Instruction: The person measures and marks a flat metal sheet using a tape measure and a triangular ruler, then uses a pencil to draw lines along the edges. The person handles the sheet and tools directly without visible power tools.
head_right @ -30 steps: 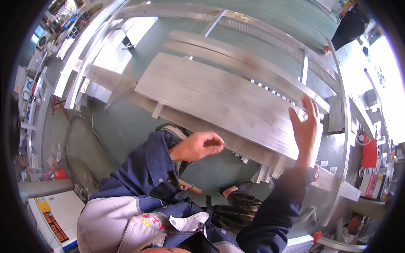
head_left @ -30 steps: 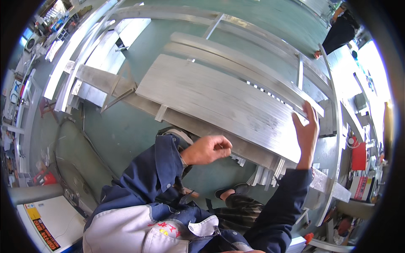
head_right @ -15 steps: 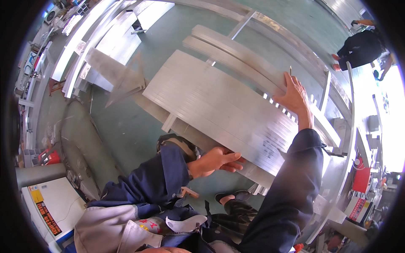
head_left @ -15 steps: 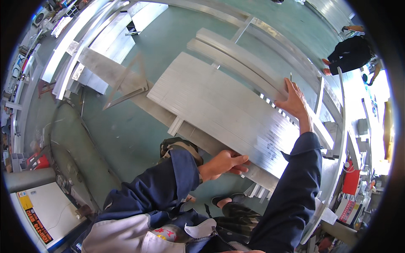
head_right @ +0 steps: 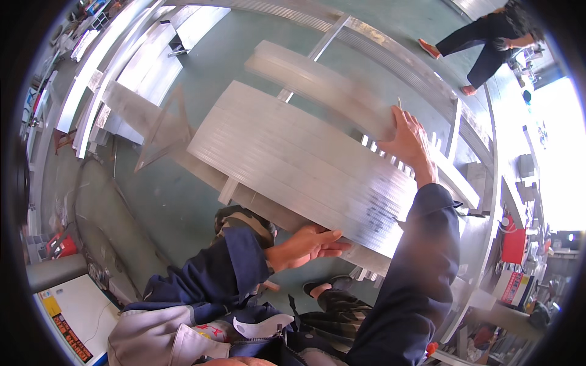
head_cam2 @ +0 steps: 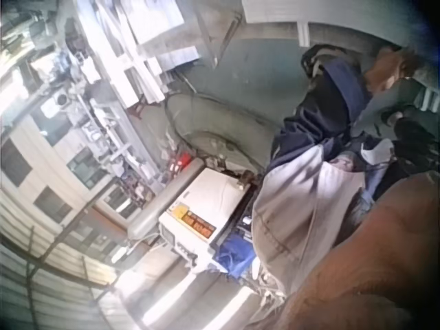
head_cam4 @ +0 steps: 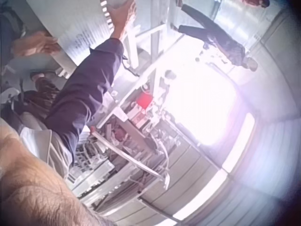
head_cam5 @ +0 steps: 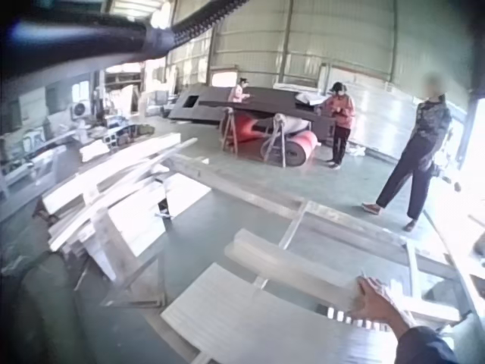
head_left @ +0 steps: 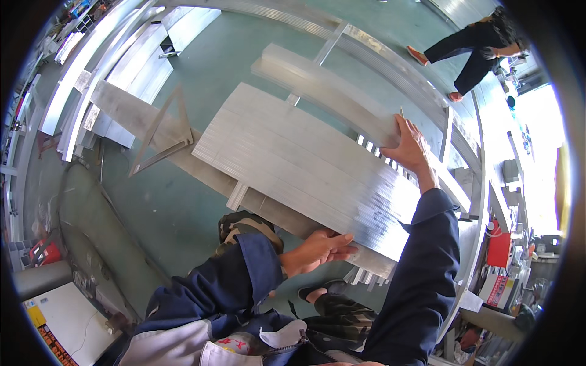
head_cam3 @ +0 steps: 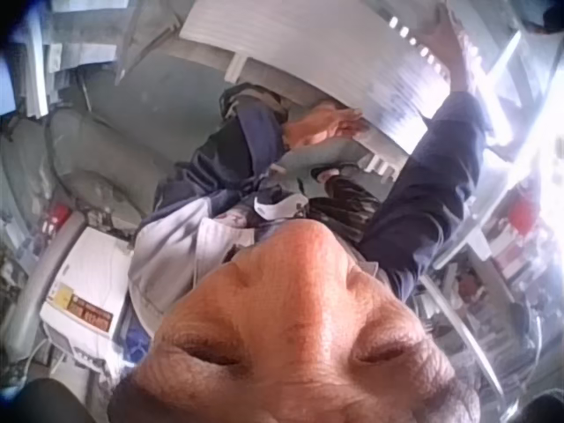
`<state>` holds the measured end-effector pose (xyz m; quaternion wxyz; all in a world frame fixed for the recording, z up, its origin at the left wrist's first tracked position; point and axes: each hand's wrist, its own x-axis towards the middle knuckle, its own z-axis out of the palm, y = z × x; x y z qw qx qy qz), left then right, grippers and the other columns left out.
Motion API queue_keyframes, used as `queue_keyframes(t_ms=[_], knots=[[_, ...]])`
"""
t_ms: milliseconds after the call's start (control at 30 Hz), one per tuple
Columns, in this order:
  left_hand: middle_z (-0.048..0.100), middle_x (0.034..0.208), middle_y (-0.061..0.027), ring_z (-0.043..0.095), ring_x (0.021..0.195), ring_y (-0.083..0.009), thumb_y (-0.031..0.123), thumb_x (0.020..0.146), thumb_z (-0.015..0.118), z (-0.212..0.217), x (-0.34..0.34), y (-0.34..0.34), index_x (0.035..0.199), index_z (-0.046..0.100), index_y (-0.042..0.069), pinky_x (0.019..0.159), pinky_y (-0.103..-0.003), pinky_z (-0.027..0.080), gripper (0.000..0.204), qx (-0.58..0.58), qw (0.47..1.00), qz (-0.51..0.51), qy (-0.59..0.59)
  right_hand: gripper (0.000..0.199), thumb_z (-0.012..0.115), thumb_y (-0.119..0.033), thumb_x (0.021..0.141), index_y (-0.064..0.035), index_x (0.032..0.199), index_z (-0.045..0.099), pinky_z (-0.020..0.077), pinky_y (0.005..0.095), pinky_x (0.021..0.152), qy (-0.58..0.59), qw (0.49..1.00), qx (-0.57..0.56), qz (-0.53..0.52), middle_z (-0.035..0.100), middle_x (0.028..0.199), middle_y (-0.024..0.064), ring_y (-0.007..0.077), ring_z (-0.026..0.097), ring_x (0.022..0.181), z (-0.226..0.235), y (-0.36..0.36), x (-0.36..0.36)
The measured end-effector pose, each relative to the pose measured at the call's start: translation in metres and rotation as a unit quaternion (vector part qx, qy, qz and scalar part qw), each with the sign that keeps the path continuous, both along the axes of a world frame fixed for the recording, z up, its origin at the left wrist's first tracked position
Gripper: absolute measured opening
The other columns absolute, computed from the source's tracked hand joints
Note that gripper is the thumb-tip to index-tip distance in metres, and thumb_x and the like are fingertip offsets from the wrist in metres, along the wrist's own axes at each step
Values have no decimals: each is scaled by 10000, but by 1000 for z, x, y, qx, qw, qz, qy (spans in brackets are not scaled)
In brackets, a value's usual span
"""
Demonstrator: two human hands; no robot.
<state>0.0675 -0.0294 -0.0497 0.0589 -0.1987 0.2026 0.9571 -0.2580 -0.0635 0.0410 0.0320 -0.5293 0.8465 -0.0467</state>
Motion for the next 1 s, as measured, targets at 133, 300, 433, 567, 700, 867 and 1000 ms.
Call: queue_keyframes(t_ms=[133, 300, 433, 567, 700, 867, 1000], knots=[[591, 1393, -105, 630, 1265, -232, 312, 1055, 628, 3, 3, -1, 1422, 479, 24, 1041, -349, 517, 490, -10, 1000, -2, 0, 982, 860, -379, 647, -64, 1489, 465, 448, 469, 1104, -10, 1000, -3, 2, 609, 1310, 166, 360, 574, 1255, 1, 5, 0], [581, 1377, -100, 620, 1256, -218, 366, 1039, 643, 2, 3, 1, 1432, 458, 13, 1028, -338, 512, 560, -12, 1000, 11, 2, 997, 879, -363, 658, -85, 1514, 450, 436, 475, 1128, -56, 998, 8, -14, 599, 1351, 183, 377, 563, 1279, 0, 10, 6], [552, 1405, -119, 602, 1263, -208, 387, 1029, 658, -4, 3, 4, 1460, 411, -19, 1011, -330, 515, 641, 11, 999, 30, 3, 971, 849, -285, 685, -67, 1533, 429, 423, 434, 1112, -10, 1000, -7, 0, 617, 1329, 152, 340, 532, 1301, -4, 10, 10], [664, 1261, -105, 665, 1137, -184, 318, 1028, 665, 4, 26, -11, 1344, 573, 19, 938, -338, 554, 445, -193, 979, -69, -16, 959, 848, -348, 786, -118, 1588, 375, 415, 479, 1154, -40, 997, -57, -15, 565, 1442, 182, 374, 537, 1335, -6, 6, 16], [753, 1036, -77, 717, 960, -159, 217, 1030, 660, 67, 83, -111, 1102, 738, 65, 831, -313, 588, 185, -412, 905, -43, 99, 755, 755, -295, 916, -119, 1569, 420, 470, 468, 1105, -30, 978, -198, -51, 615, 1389, 163, 327, 589, 1275, -8, 46, 41], [734, 954, -42, 661, 852, -116, 348, 1014, 663, 62, 90, -299, 1053, 706, 38, 742, -299, 539, 315, -699, 650, 237, -183, 520, 734, -139, 925, -84, 1422, 592, 576, 429, 930, -45, 970, -239, 24, 694, 1233, 141, 269, 657, 1088, -30, 75, 97], [733, 932, -55, 659, 874, -176, 353, 998, 692, 26, 60, -357, 1027, 716, 5, 807, -369, 533, 350, -655, 705, 159, -220, 538, 729, -86, 862, -39, 1383, 603, 509, 430, 1006, -101, 972, -211, 24, 686, 1242, 156, 305, 652, 1111, -29, 79, 139]])
